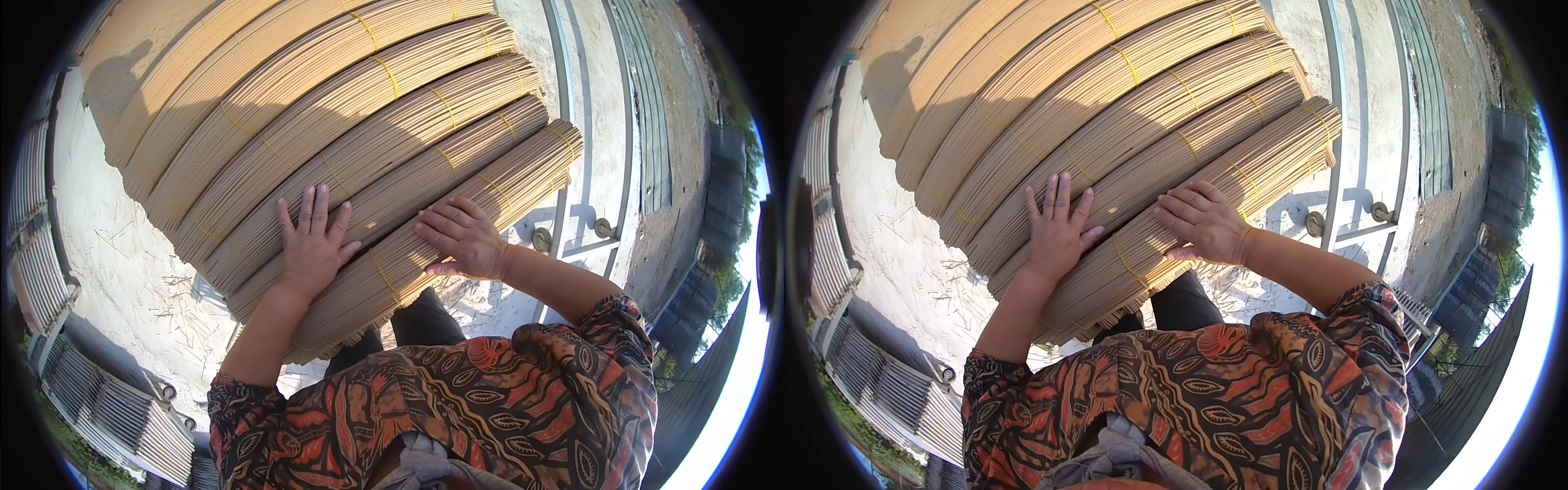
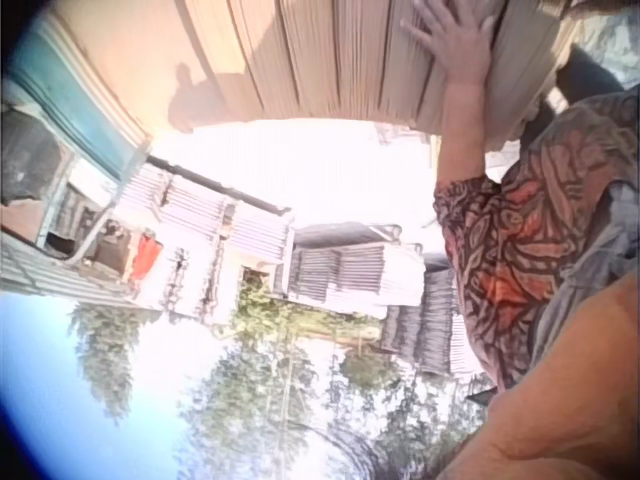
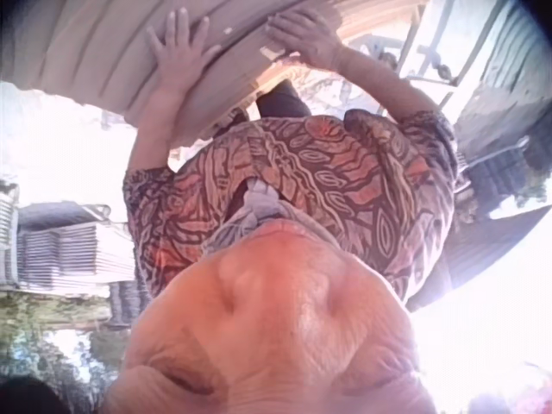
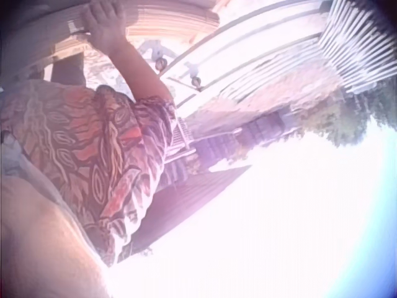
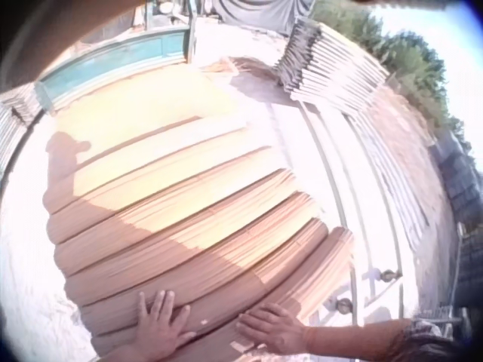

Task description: The person gathers thin wooden sticks, aligns them into bundles, and secures each bundle with a yellow rubber band. The person repeatedly picks up sticks, aligns them, and ties them before placing the finished bundles onto a nearby rack.

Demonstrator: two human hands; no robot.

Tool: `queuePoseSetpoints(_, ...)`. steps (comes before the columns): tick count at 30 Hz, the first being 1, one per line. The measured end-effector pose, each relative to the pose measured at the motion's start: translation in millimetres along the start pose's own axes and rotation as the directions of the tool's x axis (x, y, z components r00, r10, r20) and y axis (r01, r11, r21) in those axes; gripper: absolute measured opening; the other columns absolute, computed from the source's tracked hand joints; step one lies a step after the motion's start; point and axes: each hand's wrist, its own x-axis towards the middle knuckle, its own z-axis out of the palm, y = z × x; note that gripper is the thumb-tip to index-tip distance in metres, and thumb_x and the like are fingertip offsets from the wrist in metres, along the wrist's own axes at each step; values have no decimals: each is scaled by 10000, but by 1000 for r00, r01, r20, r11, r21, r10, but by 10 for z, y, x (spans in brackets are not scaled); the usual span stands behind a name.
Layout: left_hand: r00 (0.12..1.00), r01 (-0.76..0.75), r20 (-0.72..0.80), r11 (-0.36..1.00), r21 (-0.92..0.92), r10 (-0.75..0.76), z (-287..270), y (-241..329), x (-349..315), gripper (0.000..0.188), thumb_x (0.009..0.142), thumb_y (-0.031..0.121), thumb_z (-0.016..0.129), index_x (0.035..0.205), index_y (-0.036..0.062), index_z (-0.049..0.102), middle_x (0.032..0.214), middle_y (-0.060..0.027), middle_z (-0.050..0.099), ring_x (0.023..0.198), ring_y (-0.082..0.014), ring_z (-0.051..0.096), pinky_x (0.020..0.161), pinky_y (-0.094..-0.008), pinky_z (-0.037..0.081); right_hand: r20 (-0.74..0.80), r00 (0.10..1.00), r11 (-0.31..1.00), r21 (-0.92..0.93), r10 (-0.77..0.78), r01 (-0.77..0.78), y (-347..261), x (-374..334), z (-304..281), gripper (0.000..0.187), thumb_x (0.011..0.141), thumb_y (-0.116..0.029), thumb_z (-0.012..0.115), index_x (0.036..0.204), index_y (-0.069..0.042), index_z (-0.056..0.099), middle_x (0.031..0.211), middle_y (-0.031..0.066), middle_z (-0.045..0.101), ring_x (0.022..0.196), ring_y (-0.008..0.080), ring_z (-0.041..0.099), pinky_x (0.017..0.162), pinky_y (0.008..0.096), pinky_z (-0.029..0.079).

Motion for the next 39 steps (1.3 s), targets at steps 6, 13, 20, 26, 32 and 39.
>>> queuePoseSetpoints(6, 1000, -3, 10, 999, 45, 2, -15, -19, 29, 634, 820, 507, 548, 1305, 110, 453, 1413, -248, 275, 1336, -395, 217, 1006, -692, 97, -38, 999, 999, 30, -32, 34, 30, 13, -29, 615, 779, -520, 598, 1189, -64, 552, 1175, 106, 558, 1091, 263, 527, 979, 426, 360)
queuePoseSetpoints(13, 998, 22, 51, 999, 41, -24, -18, 9, 15, 631, 834, 505, 536, 1313, 105, 443, 1426, -243, 252, 1344, -394, 200, 1015, -682, 81, -302, 892, 941, 156, 336, -302, 444, 253, -399, 451, 823, -378, 641, 1158, -83, 578, 1167, 110, 577, 1128, 285, 513, 995, 391, 385)
queuePoseSetpoints(20, 997, 26, 76, 999, 46, -30, -53, 92, 27, 629, 840, 455, 558, 1338, 101, 409, 1431, -238, 246, 1347, -398, 187, 1030, -665, 75, -493, 1, 327, 576, 870, -749, 1491, -607, -745, 637, 799, -315, 672, 1295, 4, 431, 1302, 223, 452, 1230, 315, 423, 1026, 382, 331)
queuePoseSetpoints(26, 992, -105, 69, 994, 5, 104, -13, 144, 231, 652, 828, 391, 601, 1358, 91, 369, 1428, -227, 258, 1343, -395, 193, 1055, -625, 104, -52, -302, -18, 975, 952, -223, 1390, -1393, -170, 683, 861, -397, 585, 1339, 33, 353, 1331, 210, 424, 1233, 287, 408, 1020, 358, 313)
queuePoseSetpoints(32, 966, -253, -43, 967, 35, 254, 163, 255, 551, 620, 866, 337, 564, 1382, 79, 337, 1451, -196, 236, 1347, -378, 196, 1092, -558, 102, 137, -351, -155, 988, 926, -26, 503, -1176, 436, 820, 823, -434, 640, 1361, 36, 237, 1211, 178, 476, 1100, 257, 473, 966, 362, 356)
queuePoseSetpoints(39, 931, -362, -115, 917, -171, 346, 72, 255, 296, 495, 913, 334, 503, 1297, 26, 446, 1393, -176, 360, 1301, -367, 314, 1062, -504, 269, 421, -36, -409, 895, 906, 179, -657, -507, 827, 758, 813, -470, 647, 1273, 46, 336, 1139, 142, 510, 1027, 216, 501, 888, 367, 410)
